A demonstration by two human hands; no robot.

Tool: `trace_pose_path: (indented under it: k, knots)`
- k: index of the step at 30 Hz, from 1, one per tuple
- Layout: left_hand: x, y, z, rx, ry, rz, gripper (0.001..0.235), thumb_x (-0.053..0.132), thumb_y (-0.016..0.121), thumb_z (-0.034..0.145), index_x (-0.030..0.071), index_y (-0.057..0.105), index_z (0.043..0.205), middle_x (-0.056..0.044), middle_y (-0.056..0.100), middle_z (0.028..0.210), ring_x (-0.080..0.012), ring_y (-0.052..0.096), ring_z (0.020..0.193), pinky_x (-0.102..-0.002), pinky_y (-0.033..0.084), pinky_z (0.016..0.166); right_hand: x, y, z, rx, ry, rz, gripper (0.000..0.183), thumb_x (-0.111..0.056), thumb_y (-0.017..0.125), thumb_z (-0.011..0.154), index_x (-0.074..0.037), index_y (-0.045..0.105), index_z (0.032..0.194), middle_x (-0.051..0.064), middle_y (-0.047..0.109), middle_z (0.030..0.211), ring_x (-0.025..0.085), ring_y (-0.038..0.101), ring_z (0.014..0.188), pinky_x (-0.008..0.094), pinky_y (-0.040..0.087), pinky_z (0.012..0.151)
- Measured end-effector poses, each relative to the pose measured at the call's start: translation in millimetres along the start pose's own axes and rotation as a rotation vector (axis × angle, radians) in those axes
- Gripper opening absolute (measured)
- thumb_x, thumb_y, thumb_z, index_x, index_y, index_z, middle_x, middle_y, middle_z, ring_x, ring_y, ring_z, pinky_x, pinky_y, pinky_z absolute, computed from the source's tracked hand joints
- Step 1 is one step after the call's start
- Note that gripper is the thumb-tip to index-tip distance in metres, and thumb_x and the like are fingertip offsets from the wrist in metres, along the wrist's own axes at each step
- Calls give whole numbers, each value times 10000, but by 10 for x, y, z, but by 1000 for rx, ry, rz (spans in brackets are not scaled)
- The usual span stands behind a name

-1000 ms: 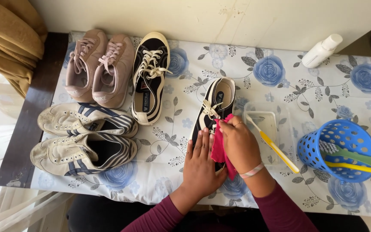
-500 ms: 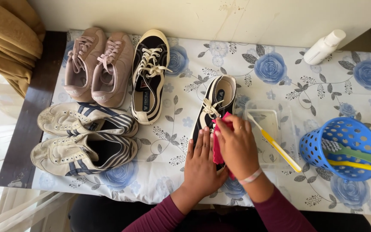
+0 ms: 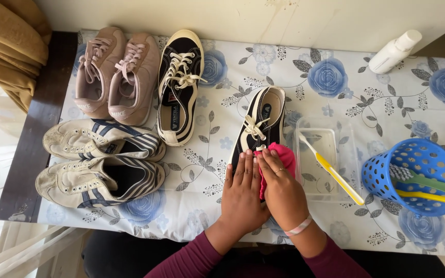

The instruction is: The person scrubs the white laces and rubber toe cap of a black sneaker using a yellow toothbrush dipped in a liquid solution. They then wipe the shoe with a pink cloth. Other shoes are visible on the table.

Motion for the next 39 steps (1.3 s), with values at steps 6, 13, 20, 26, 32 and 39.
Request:
trace_pose_path:
  k: [6,13,20,26,32,39]
  knots:
    - [-11,4,-13,-19,13,-51,1054,616,559,826,-30,263,1604,-251,225,1690,-377,207,1582,-543,173,1257,88,-174,-28,-159,190,120,630,97,521,836,-79,568,1439,106,565,1460,313,613,1225,458,596,875]
    - [-14,10,11,-41,-16,9,1050,622,531,874,20,152,1647,-197,204,1711,-333,181,1591,-504,134,1274,24,-25,72,21,59,-67,541,44,507,947,-48,531,1479,165,508,1541,271,502,1427,377,590,962]
    - [-5,55,-20,-32,15,12,985,573,523,863,-9,255,1611,-224,210,1701,-369,176,1589,-542,146,1267,-42,43,-205,-28,14,-263,504,-4,584,902,-26,587,1405,169,574,1473,215,603,1322,296,584,936]
    - [-28,107,-41,-49,14,74,1064,585,582,822,-20,220,1617,-215,172,1714,-353,147,1599,-529,131,1275,-63,60,-382,-86,14,-258,565,9,591,866,-31,562,1429,163,567,1473,216,586,1340,298,579,931]
    - [-21,104,-41,-64,15,117,1074,571,605,830,-18,189,1625,-207,151,1720,-345,139,1603,-524,126,1280,-91,6,-527,-177,33,-257,614,8,607,828,-39,547,1437,145,556,1491,206,579,1339,310,586,898]
    - [-16,105,-35,-64,33,174,1052,590,620,906,-12,155,1632,-205,129,1724,-348,114,1608,-524,129,1287,-1,-107,-707,-338,184,25,625,14,581,824,-129,557,1432,46,542,1496,270,648,1203,446,634,745]
Point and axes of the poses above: each hand's wrist, its own z-axis towards the middle knuckle, its own y-axis out of the palm, x = y × z, the point moved 7 cm from there along z, towards the middle knuckle
